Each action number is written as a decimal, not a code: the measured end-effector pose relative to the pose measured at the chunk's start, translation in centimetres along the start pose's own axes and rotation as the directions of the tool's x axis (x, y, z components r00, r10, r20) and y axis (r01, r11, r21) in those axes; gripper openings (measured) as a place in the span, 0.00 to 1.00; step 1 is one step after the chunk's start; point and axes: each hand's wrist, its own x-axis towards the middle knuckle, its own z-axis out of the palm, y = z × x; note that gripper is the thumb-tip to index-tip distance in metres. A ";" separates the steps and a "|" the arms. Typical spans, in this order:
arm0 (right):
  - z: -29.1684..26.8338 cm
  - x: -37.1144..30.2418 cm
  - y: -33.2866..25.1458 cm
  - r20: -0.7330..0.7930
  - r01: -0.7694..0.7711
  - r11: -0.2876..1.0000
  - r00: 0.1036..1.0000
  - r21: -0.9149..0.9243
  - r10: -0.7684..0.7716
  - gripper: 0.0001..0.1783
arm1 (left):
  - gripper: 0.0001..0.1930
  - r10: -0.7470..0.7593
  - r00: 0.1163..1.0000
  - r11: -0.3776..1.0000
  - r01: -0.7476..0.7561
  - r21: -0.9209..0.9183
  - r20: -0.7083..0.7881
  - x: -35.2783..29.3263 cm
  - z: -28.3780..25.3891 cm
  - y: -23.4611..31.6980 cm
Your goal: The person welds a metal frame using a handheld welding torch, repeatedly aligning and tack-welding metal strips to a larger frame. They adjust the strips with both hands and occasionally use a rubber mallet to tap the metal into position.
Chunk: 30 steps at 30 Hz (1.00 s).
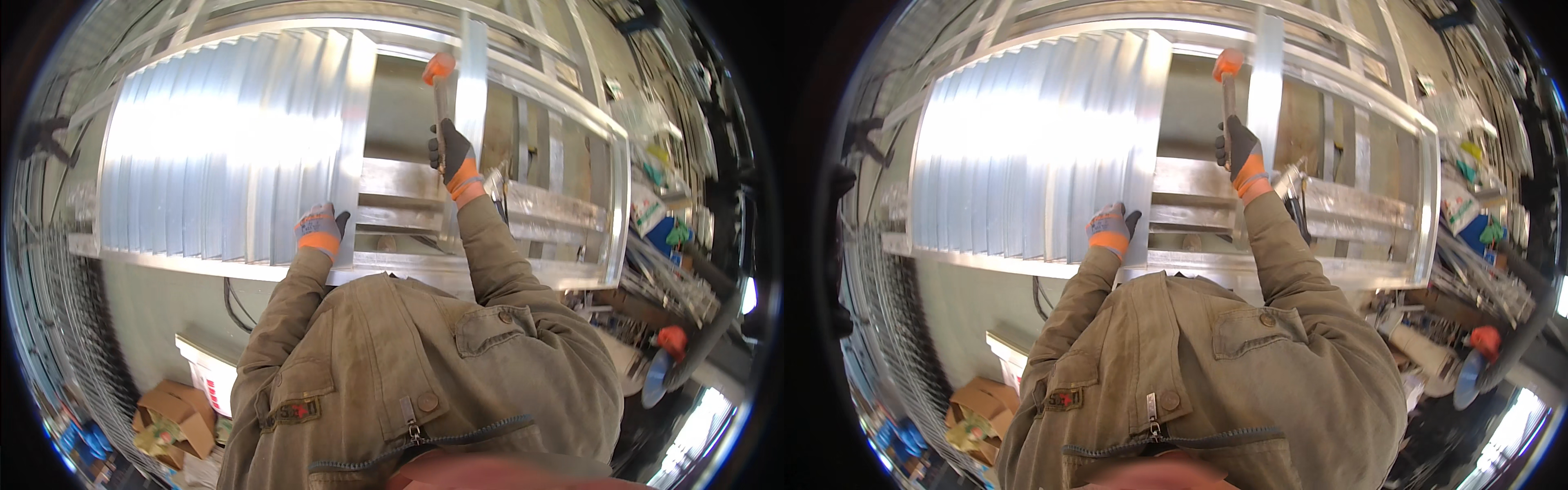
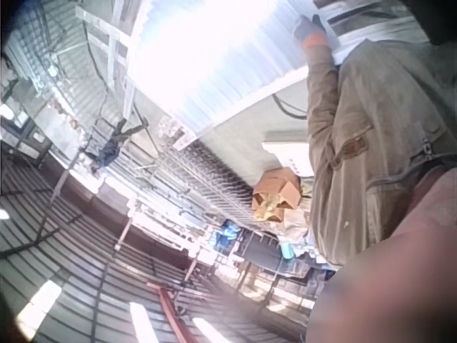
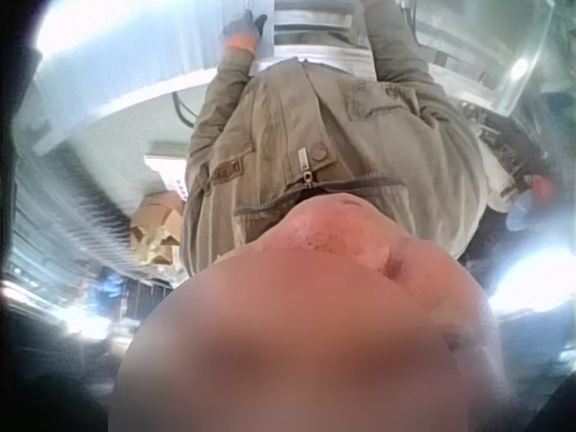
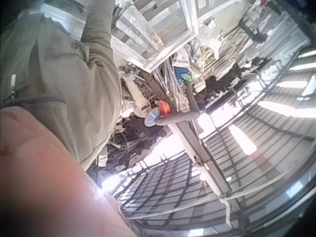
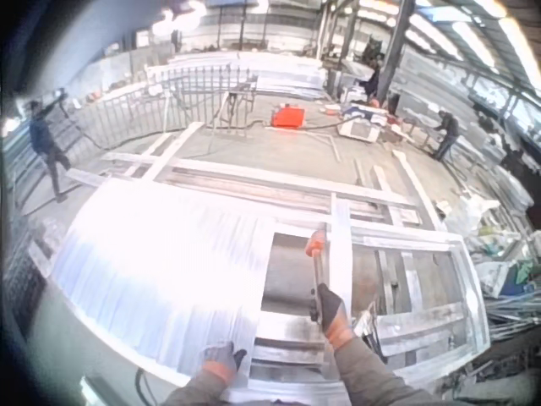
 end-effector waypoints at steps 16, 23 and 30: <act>-41.0 -19.2 6.8 -0.614 -0.445 0.425 0.614 -0.788 -0.496 0.33 | 0.52 0.303 0.837 0.863 -0.038 -0.504 0.455 5.0 18.5 17.4; -49.1 -17.3 12.3 -0.629 -0.494 0.393 0.650 -0.776 -0.425 0.34 | 0.43 0.240 0.781 0.800 0.177 -0.573 0.576 3.5 17.2 18.7; -45.4 -19.0 9.1 -0.425 -0.451 0.180 0.531 -0.874 -0.733 0.31 | 0.33 0.276 0.802 0.635 0.262 -0.727 0.530 2.4 16.7 16.1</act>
